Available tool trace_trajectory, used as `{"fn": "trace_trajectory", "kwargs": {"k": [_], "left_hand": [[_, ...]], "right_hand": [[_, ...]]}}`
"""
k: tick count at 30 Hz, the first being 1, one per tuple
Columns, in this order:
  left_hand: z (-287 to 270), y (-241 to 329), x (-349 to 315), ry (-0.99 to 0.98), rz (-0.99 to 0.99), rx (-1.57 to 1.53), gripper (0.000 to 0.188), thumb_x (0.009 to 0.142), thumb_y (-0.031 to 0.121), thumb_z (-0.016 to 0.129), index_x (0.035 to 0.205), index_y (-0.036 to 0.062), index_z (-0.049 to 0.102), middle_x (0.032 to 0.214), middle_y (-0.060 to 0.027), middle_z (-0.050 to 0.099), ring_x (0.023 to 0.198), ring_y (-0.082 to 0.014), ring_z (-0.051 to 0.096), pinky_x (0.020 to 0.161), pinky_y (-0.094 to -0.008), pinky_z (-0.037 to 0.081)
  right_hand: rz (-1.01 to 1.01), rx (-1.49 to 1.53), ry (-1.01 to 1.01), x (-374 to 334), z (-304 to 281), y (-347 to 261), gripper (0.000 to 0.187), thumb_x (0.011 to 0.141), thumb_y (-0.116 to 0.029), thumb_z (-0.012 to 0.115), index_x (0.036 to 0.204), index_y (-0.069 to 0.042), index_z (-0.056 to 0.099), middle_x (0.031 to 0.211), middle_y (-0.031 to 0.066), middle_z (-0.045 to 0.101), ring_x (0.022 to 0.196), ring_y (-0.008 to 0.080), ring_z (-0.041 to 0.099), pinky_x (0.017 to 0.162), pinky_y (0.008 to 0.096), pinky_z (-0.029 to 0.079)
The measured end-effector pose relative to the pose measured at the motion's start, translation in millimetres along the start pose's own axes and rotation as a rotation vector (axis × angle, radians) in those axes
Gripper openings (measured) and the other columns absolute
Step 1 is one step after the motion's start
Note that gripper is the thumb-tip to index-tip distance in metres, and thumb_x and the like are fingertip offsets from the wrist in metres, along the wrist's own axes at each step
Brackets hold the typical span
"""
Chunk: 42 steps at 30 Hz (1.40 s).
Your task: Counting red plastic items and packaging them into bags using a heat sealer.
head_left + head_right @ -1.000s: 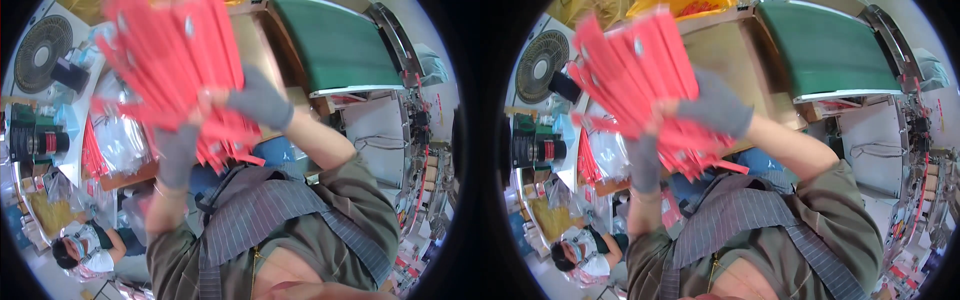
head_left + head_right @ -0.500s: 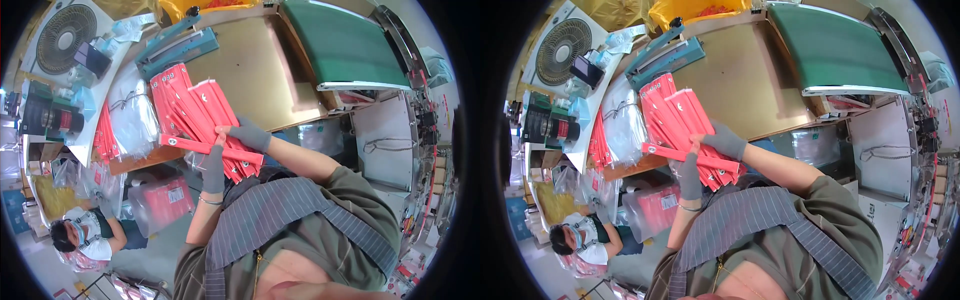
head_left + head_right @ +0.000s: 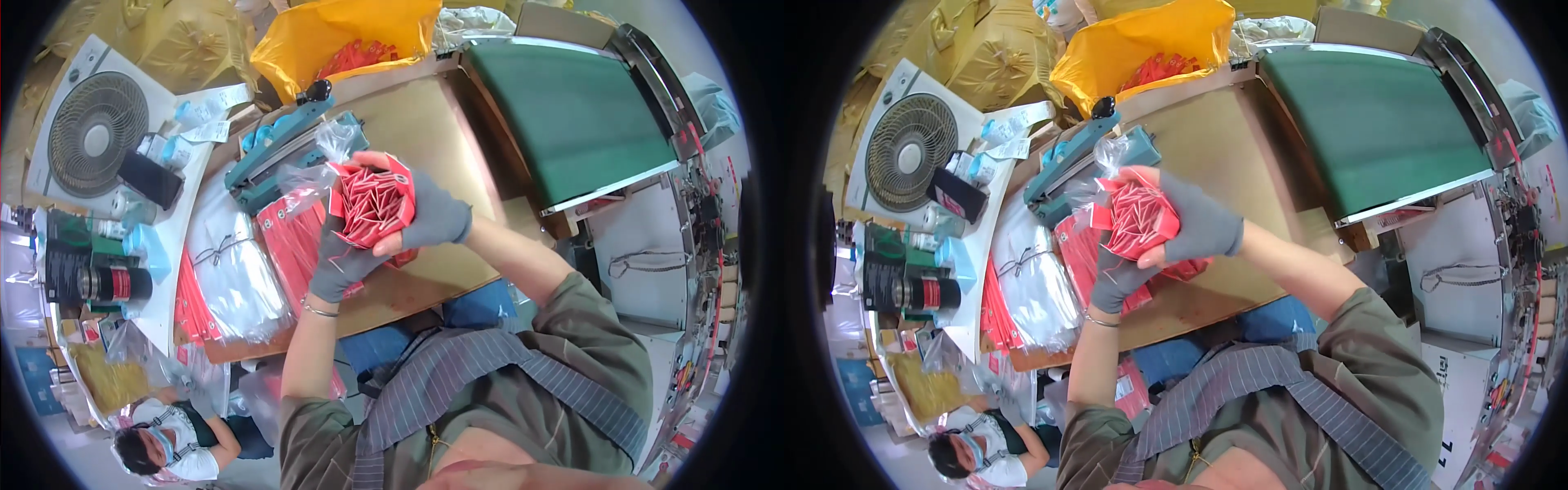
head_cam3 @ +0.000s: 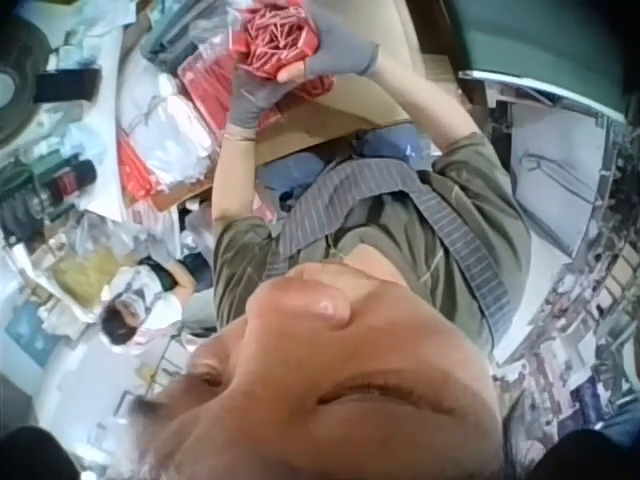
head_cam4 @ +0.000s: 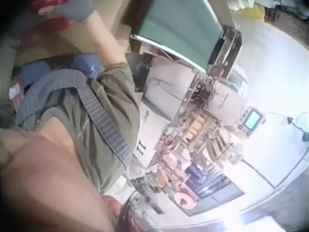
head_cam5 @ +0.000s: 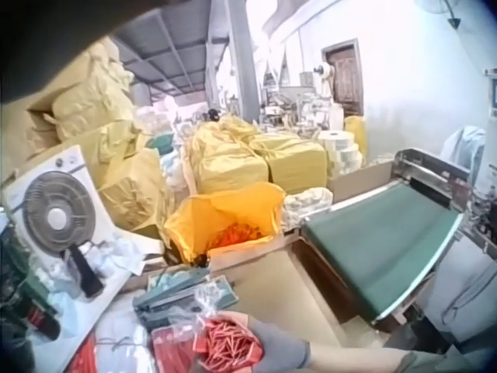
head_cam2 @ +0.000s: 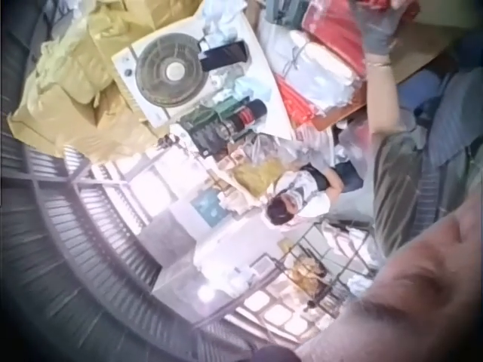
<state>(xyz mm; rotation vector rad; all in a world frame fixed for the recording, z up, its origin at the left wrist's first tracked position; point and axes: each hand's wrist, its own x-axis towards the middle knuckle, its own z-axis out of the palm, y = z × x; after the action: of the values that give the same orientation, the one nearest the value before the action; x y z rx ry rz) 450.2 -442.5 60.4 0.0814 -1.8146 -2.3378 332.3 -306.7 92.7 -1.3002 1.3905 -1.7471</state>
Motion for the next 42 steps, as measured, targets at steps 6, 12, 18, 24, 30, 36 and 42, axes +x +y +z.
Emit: {"fn": "trace_trajectory", "kwargs": {"k": [6, 12, 18, 24, 30, 36, 42], "left_hand": [[10.1, 21.2, 20.5, -0.075, -0.045, -0.418, 0.056, 0.092, 0.041, 0.050, 0.135, 0.0104, 0.031, 0.127, -0.0095, 0.047, 0.116, -0.0232, 0.049, 0.099, -0.0380, 0.042], [2.8, -0.3, 14.8, -0.030, 0.150, 0.359, 0.062, 0.074, 0.006, 0.072, 0.126, 0.0064, 0.039, 0.120, -0.0079, 0.051, 0.109, -0.0174, 0.052, 0.091, -0.0306, 0.047], [6.0, 11.9, -35.7, -0.012, -0.316, -0.328, 0.072, 0.067, 0.015, 0.077, 0.128, 0.0042, 0.040, 0.117, -0.0079, 0.055, 0.106, -0.0194, 0.055, 0.091, -0.0333, 0.046], [57.6, -44.4, -103.6, 0.246, -0.274, -0.521, 0.088, 0.075, 0.065, 0.059, 0.133, 0.0051, 0.033, 0.130, -0.0073, 0.045, 0.116, -0.0225, 0.048, 0.098, -0.0356, 0.041], [51.3, -72.0, -116.9, 0.282, -0.091, -0.949, 0.056, 0.090, 0.051, 0.047, 0.121, 0.0043, 0.046, 0.115, -0.0075, 0.054, 0.110, -0.0212, 0.052, 0.094, -0.0363, 0.044], [20.1, 18.5, -81.0, 0.416, -0.151, 0.075, 0.028, 0.091, 0.033, 0.053, 0.096, 0.0051, 0.059, 0.091, -0.0062, 0.059, 0.092, -0.0174, 0.056, 0.083, -0.0330, 0.048], [83.6, -15.1, -90.4, 0.478, -0.356, -0.476, 0.022, 0.091, 0.025, 0.054, 0.096, 0.0051, 0.060, 0.086, -0.0042, 0.061, 0.078, -0.0163, 0.058, 0.075, -0.0281, 0.050]], "right_hand": [[-0.158, 0.084, 0.039, 6.5, -12.0, 1.1, 0.120, 0.054, -0.021, 0.090, 0.144, -0.005, 0.012, 0.140, 0.0145, 0.034, 0.128, 0.0234, 0.037, 0.105, 0.0382, 0.030], [-0.142, 0.053, 0.030, 10.0, 1.7, -0.7, 0.106, 0.061, -0.017, 0.086, 0.142, -0.003, 0.019, 0.139, 0.0177, 0.034, 0.122, 0.0199, 0.041, 0.104, 0.0352, 0.032], [0.064, -0.154, 0.224, -8.8, 31.6, -44.6, 0.085, 0.068, -0.017, 0.079, 0.137, -0.001, 0.030, 0.128, 0.0148, 0.046, 0.115, 0.0198, 0.048, 0.098, 0.0338, 0.038], [0.562, 0.626, -0.321, -25.2, 38.2, -10.0, 0.038, 0.076, -0.022, 0.061, 0.104, 0.003, 0.063, 0.099, 0.0166, 0.064, 0.097, 0.0209, 0.059, 0.092, 0.0309, 0.042], [0.393, 0.730, -0.175, -54.7, 53.8, -11.3, 0.034, 0.074, -0.021, 0.061, 0.099, 0.002, 0.059, 0.083, 0.0109, 0.060, 0.082, 0.0227, 0.060, 0.079, 0.0336, 0.048], [0.368, 0.764, -0.142, -75.4, 46.3, -23.7, 0.037, 0.071, -0.021, 0.062, 0.101, 0.000, 0.057, 0.082, 0.0104, 0.058, 0.085, 0.0261, 0.061, 0.077, 0.0377, 0.050], [0.345, 0.804, -0.180, -70.9, 60.9, -34.2, 0.026, 0.071, -0.022, 0.061, 0.087, -0.002, 0.055, 0.080, 0.0121, 0.057, 0.085, 0.0271, 0.060, 0.077, 0.0383, 0.050]]}}
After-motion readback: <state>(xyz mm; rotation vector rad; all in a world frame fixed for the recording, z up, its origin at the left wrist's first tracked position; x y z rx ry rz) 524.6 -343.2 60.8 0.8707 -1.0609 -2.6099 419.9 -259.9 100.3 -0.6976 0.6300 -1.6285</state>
